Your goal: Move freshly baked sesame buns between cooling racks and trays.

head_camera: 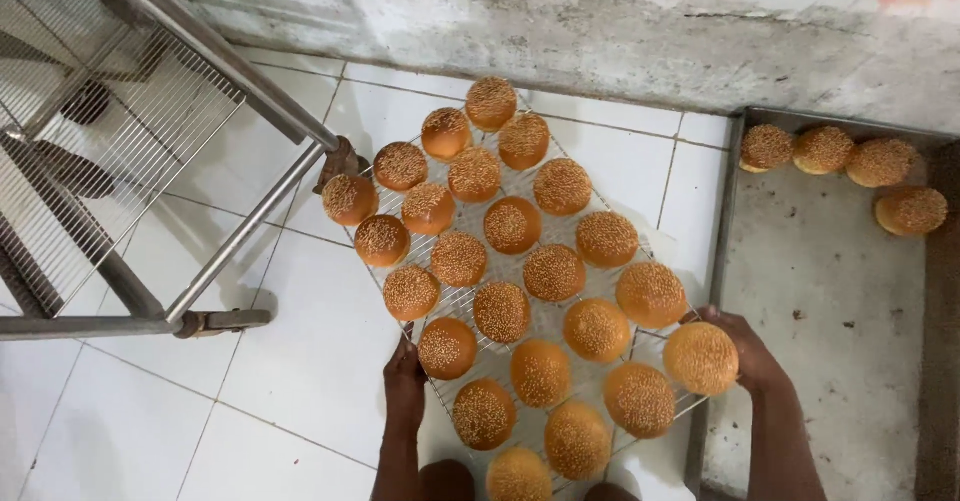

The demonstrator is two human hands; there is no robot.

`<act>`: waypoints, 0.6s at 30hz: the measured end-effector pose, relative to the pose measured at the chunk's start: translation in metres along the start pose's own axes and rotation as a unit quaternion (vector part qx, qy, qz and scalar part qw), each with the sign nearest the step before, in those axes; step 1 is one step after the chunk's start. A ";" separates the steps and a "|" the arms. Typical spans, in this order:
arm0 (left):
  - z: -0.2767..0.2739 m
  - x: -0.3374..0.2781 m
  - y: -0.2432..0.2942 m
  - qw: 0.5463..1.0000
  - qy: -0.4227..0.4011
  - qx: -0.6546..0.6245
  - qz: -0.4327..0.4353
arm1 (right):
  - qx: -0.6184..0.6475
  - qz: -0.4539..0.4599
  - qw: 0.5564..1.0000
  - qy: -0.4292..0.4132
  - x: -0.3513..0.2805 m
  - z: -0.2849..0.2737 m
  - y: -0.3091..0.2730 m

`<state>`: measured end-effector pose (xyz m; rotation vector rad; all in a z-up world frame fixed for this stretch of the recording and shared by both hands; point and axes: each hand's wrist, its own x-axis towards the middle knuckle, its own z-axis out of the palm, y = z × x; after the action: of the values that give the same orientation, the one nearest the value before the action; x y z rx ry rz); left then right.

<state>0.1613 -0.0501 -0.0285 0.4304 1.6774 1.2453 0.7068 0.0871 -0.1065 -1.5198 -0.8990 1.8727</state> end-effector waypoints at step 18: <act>-0.003 -0.006 -0.028 0.965 0.023 -0.263 -0.002 | 0.135 -0.010 0.991 0.022 -0.059 0.048 0.026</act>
<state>0.1690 -0.0678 -0.0497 0.0741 1.3108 1.6393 0.6714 0.0181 -0.0851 -1.3756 -0.6089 1.8537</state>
